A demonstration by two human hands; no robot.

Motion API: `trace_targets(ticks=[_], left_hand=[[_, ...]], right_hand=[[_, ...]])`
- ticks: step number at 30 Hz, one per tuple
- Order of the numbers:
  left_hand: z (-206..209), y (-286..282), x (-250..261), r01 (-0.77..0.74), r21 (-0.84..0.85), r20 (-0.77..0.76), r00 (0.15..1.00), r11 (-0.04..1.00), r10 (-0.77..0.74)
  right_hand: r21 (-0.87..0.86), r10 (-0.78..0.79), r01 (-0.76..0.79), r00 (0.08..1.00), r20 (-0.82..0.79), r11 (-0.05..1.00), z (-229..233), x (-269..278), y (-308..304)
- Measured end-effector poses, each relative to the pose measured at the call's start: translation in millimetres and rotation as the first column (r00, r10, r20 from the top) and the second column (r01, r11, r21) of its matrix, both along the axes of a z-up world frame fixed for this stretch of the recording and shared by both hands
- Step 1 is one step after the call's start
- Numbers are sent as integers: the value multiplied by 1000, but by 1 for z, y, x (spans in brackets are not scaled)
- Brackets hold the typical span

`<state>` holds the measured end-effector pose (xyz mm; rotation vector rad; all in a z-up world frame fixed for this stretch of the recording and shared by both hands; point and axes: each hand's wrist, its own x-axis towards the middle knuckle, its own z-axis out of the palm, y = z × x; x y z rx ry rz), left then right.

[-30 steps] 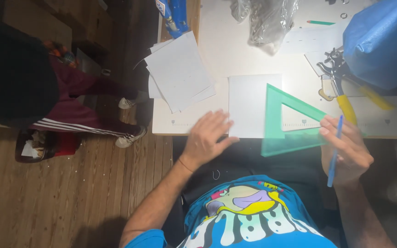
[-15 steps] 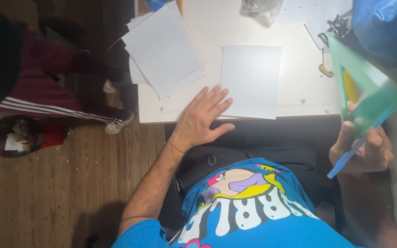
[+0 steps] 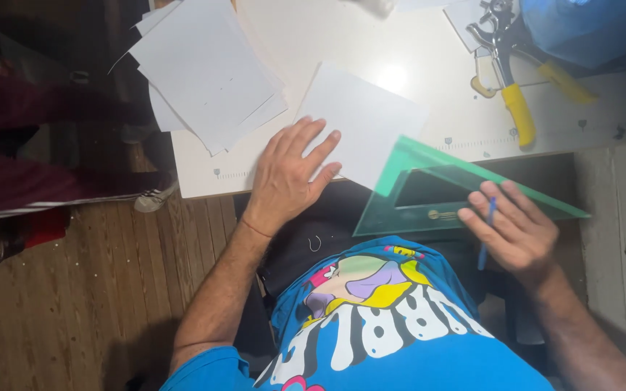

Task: Marking lines on small sheets of paper using a triangle ruler and a pen

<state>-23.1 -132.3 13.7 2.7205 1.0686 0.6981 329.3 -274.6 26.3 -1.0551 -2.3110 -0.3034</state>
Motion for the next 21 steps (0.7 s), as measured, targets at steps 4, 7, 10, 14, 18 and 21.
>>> trace_targets(ticks=[4,7,10,14,18,21], left_hand=[[0,-6,2,-90,69,6,996,994,90],[4,-4,5,-107,47,48,993,993,104],[11,4,14,-57,-22,54,997,998,58],[14,25,39,97,-205,-70,991,974,-113],[8,29,49,37,-111,-274,960,993,-66],[7,25,47,38,-151,-215,974,988,-71]], right_hand=[[-20,47,-47,999,-7,999,-10,-7,15],[-18,64,-64,998,12,998,-18,-2,23],[-33,78,-77,997,28,996,-28,3,24],[-36,82,-81,996,26,996,-22,1,28],[-62,90,-90,996,-2,994,-14,-4,36],[-124,117,-124,991,-61,985,-18,-6,35]])
